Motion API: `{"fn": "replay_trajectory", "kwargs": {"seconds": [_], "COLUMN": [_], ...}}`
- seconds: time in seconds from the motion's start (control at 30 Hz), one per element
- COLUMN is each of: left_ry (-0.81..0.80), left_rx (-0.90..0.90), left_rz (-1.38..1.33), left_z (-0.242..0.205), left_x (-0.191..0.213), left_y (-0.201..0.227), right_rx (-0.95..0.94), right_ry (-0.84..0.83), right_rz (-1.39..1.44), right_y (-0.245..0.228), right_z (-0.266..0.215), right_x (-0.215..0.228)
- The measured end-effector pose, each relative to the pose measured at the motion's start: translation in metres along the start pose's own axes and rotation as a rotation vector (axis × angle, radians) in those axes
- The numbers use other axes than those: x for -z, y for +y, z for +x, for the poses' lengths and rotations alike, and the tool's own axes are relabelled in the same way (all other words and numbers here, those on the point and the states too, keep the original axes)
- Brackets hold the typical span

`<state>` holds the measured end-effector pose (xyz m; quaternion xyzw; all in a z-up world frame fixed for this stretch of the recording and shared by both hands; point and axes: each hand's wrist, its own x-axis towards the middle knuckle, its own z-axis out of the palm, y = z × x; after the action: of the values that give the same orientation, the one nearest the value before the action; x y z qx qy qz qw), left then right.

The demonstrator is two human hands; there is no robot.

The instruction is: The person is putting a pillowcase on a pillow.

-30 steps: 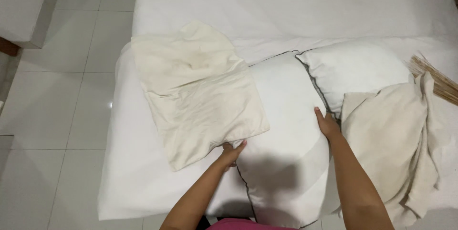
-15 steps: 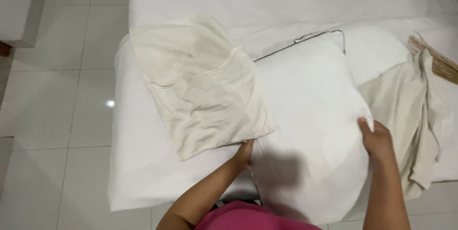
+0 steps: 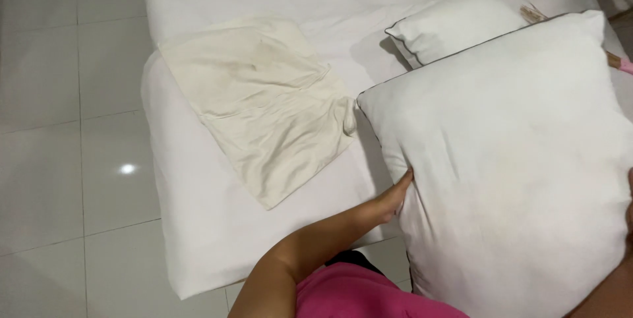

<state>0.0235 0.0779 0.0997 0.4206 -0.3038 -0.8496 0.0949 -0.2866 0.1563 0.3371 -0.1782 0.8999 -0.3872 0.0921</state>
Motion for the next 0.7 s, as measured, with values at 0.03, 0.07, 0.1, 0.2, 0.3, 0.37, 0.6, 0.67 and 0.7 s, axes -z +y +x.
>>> {"fn": "replay_trajectory", "kwargs": {"seconds": [0.03,0.07,0.1,0.2,0.3,0.37,0.6,0.67,0.7], "left_ry": [0.001,0.002,0.002,0.006,0.026,0.044,0.128,0.145,0.096], "left_rx": [-0.010,-0.020,-0.028,-0.046,-0.081,-0.109,-0.144,-0.125,-0.086], "left_rz": [0.019,0.037,0.053,0.089,0.122,0.143,0.234,0.359,0.701], "left_z": [-0.006,-0.014,-0.022,-0.045,-0.067,-0.082,-0.086,-0.088,-0.090], "left_x": [0.005,0.011,0.016,0.027,0.045,0.065,0.139,0.165,0.179], "left_y": [-0.002,-0.005,-0.011,-0.031,-0.041,-0.047,-0.114,-0.113,-0.106], "right_rx": [0.020,0.018,0.038,0.077,0.203,0.308,0.428,0.415,0.408], "right_ry": [-0.001,0.003,0.002,-0.005,-0.077,-0.146,-0.535,-0.563,-0.614], "right_rz": [0.038,0.042,0.076,0.135,0.206,0.246,0.135,-0.029,-0.243], "right_y": [0.005,0.011,0.018,0.042,0.069,0.089,0.118,0.133,0.143], "right_z": [-0.006,-0.012,-0.019,-0.034,-0.034,-0.024,0.016,0.030,0.038], "right_x": [0.000,-0.002,-0.002,-0.003,-0.028,-0.060,-0.231,-0.286,-0.313]}}
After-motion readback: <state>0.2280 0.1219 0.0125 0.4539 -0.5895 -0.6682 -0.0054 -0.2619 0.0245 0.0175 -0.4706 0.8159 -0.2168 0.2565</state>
